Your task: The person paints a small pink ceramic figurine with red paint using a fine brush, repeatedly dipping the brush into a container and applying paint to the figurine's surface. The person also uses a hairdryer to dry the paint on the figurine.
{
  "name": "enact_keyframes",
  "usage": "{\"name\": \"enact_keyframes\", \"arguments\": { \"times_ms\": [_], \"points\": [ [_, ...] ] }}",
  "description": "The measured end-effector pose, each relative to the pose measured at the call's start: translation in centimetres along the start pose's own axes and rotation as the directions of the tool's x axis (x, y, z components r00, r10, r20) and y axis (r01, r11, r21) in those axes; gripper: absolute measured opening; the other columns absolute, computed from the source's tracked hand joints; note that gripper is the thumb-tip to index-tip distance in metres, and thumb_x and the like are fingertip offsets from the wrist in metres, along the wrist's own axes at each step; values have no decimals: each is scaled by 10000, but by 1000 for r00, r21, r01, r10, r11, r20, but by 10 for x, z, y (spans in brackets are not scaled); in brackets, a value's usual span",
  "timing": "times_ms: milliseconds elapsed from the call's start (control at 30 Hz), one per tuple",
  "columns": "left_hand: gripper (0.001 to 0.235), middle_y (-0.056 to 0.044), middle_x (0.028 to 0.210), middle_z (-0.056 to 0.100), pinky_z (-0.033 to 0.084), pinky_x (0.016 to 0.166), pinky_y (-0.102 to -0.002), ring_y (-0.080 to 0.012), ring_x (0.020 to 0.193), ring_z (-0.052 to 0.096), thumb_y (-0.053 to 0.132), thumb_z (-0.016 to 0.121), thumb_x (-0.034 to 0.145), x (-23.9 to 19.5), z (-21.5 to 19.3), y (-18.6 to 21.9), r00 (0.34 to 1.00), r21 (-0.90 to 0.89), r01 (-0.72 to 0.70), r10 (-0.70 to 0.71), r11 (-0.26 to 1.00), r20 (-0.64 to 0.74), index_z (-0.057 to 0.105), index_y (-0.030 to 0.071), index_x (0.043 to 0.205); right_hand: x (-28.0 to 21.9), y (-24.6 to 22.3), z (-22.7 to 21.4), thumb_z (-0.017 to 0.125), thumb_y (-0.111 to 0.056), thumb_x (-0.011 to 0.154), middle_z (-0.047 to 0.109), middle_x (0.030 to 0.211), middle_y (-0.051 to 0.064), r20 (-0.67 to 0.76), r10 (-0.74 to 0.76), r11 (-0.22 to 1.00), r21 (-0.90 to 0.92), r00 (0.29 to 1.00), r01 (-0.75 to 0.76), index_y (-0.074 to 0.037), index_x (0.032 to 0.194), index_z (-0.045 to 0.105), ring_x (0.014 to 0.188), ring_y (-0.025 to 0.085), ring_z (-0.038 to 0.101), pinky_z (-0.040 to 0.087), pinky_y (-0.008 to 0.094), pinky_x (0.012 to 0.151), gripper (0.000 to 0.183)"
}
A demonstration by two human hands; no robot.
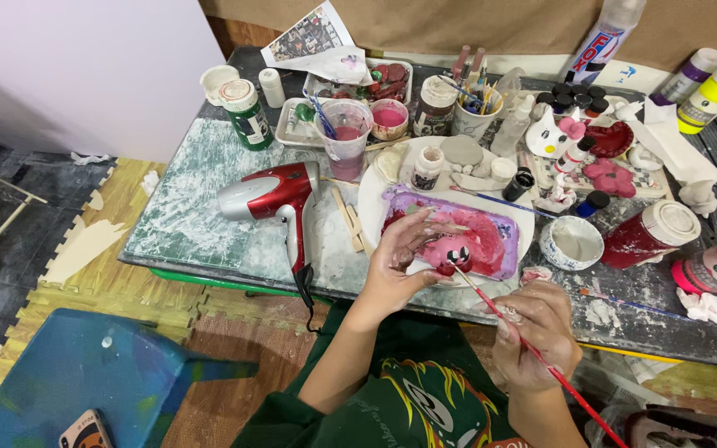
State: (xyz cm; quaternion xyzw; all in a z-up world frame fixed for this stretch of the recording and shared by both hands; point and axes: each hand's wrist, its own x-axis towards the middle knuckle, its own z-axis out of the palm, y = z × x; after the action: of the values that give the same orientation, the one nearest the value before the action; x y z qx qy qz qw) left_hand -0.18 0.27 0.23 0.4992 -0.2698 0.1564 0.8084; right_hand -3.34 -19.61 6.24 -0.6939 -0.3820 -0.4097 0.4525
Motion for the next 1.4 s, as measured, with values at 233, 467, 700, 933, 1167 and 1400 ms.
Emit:
{"name": "enact_keyframes", "arguments": {
  "times_ms": [233,467,700,933,1167,1400],
  "points": [
    [866,-167,1538,533,451,1238,-445,-316,1443,563,146,840,913,0,0,-2,1000,6,-12,12,1000,0,333,74,1611,3,0,1,640,-126,1024,700,907,169,-20,-20,1000,22,1000,20,-36,956,475,880,308,642,529,471,916,200],
    [872,-171,1526,541,451,1238,-447,-317,1445,563,121,842,900,0,2,-2,1000,-10,-4,4,1000,-10,334,66,1607,-6,3,1,635,-167,1048,707,908,146,-79,8,998,59,997,-3,-30,944,503,906,276,642,524,444,928,216],
    [983,-188,1421,572,441,1216,-456,-318,1395,550,-184,734,763,5,-7,-11,999,-124,-20,14,992,-48,299,66,1608,-24,25,-11,595,-237,1147,696,893,108,-433,277,886,461,858,-53,-105,1031,499,779,189,639,537,336,723,200],
    [976,-209,1386,601,473,1201,-452,-334,1387,575,-161,740,767,6,-12,-13,994,-234,22,-45,972,-96,289,24,1612,-40,41,-27,622,-115,1236,589,929,111,-397,563,723,661,725,-199,-73,1134,432,719,127,481,452,284,735,219],
    [852,-197,1433,593,475,1195,-429,-308,1381,577,-108,788,808,4,-11,-17,990,-168,40,-61,985,-124,400,-20,1561,-33,34,-27,618,-138,1201,620,971,138,-337,540,703,685,771,-193,-67,1166,453,812,176,558,503,325,787,183],
    [795,-191,1452,588,483,1196,-430,-297,1402,570,-95,753,839,4,-5,-4,994,-127,41,-53,991,-97,407,-20,1551,-39,34,-21,662,-105,1153,628,1056,160,-284,440,801,554,852,-229,-72,1196,411,953,210,605,584,427,940,257]
  ]
}}
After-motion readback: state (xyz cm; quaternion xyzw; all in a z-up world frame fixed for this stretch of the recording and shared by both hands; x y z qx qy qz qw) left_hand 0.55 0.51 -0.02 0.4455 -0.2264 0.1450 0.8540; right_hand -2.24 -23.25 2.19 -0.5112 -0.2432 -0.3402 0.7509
